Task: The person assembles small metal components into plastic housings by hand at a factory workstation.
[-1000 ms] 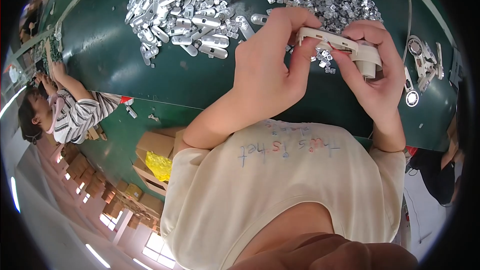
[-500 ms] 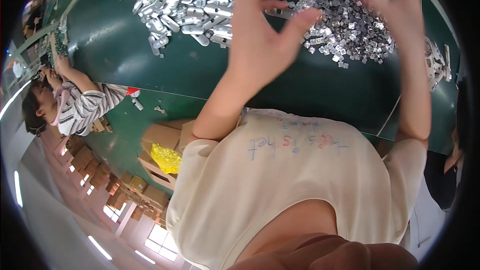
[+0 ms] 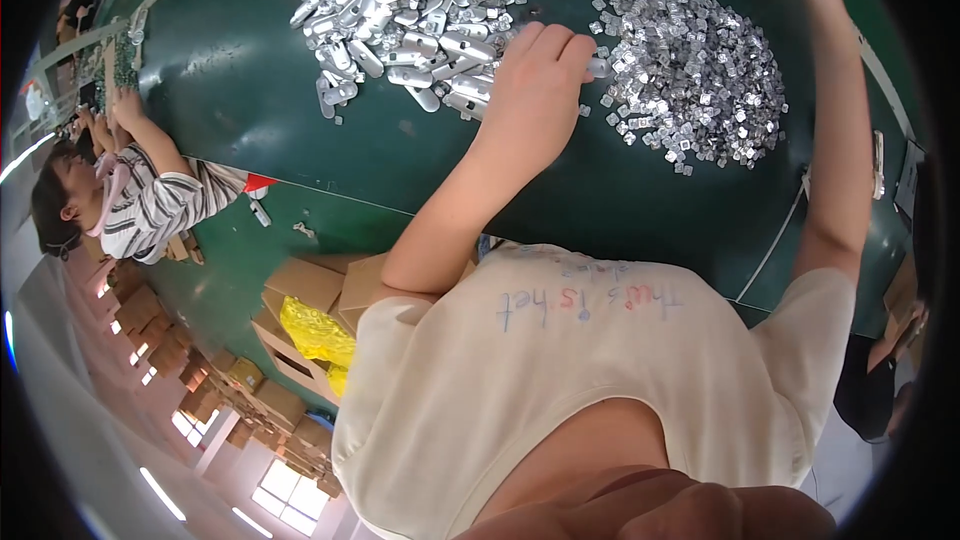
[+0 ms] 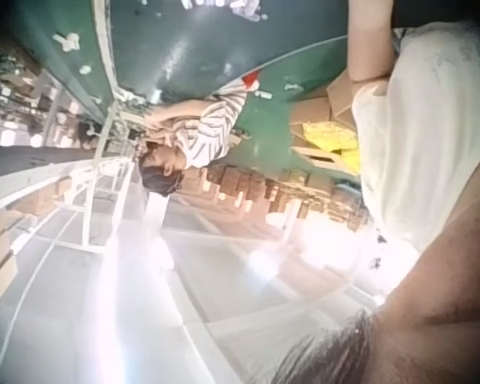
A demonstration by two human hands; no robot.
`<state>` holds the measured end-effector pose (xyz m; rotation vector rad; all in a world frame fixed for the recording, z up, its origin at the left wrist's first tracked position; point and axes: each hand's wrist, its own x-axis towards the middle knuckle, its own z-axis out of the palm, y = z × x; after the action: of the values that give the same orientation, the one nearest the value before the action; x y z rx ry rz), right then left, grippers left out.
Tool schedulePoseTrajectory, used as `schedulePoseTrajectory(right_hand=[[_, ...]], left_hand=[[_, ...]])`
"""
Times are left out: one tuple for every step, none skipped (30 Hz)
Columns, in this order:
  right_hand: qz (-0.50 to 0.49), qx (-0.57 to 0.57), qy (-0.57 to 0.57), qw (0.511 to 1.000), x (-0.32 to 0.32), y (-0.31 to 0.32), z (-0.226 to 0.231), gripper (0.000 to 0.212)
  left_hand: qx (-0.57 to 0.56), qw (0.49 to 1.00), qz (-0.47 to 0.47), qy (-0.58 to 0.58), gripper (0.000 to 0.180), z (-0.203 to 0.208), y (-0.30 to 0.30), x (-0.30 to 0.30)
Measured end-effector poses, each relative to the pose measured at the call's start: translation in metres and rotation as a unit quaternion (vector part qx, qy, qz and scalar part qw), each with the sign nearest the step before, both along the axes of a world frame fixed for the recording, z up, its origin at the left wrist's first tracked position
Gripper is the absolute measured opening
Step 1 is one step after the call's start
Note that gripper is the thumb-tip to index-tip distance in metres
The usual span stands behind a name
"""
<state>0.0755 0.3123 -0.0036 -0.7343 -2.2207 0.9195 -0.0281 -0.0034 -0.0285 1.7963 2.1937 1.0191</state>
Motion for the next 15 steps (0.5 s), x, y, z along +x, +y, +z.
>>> schedulePoseTrajectory(right_hand=[[0.029,-0.019,-0.079,0.996,-0.003,-0.06,0.022,0.012],[0.065,-0.165,-0.11,0.978,-0.013,-0.102,0.023,0.012],[0.189,-0.044,-0.093,0.977,-0.002,-0.107,0.002,0.015],[0.197,-0.031,-0.157,0.967,-0.009,-0.145,0.027,0.008],[0.234,0.012,-0.136,0.963,-0.005,-0.152,0.019,0.008],[0.269,0.054,-0.116,0.955,0.0,-0.161,0.006,0.01],[0.265,0.053,-0.117,0.956,0.002,-0.166,0.0,0.01],[0.253,0.067,-0.117,0.958,0.0,-0.171,-0.005,0.007],[0.244,0.081,-0.116,0.959,-0.001,-0.176,-0.01,0.004],[0.236,0.085,-0.116,0.961,-0.003,-0.177,-0.017,0.006],[0.241,0.087,-0.115,0.96,-0.004,-0.178,-0.021,0.006],[0.233,0.097,-0.127,0.959,-0.004,-0.178,-0.025,0.006],[0.23,0.106,-0.135,0.958,-0.007,-0.18,-0.027,0.007],[0.239,0.104,-0.146,0.954,-0.009,-0.183,-0.023,0.009],[0.247,0.106,-0.145,0.952,-0.009,-0.184,-0.02,0.009]], left_hand=[[-0.038,0.999,0.007,-0.005,0.023,0.002,0.002,-0.001],[-0.086,0.996,0.031,0.0,0.021,0.002,-0.004,-0.005],[-0.086,0.996,0.024,-0.002,0.021,0.004,-0.006,-0.006],[-0.098,0.994,0.025,-0.035,0.018,0.004,-0.011,-0.01],[-0.104,0.992,0.018,-0.069,0.016,0.007,-0.014,-0.012],[-0.096,0.988,0.038,-0.119,0.013,0.014,-0.015,-0.012],[-0.089,0.98,0.061,-0.167,0.011,0.021,-0.016,-0.012],[-0.07,0.977,0.071,-0.188,0.01,0.022,-0.02,-0.017],[-0.049,0.95,0.103,-0.29,0.012,0.02,-0.025,-0.017],[-0.025,0.911,0.136,-0.388,0.013,0.02,-0.029,-0.018],[-0.007,0.872,0.158,-0.463,0.019,0.025,-0.031,-0.018],[-0.003,0.871,0.163,-0.464,0.019,0.028,-0.031,-0.018],[0.033,0.84,0.156,-0.518,0.021,0.031,-0.034,-0.018],[0.07,0.806,0.147,-0.57,0.024,0.034,-0.036,-0.018],[0.088,0.795,0.141,-0.584,0.024,0.036,-0.035,-0.017]])
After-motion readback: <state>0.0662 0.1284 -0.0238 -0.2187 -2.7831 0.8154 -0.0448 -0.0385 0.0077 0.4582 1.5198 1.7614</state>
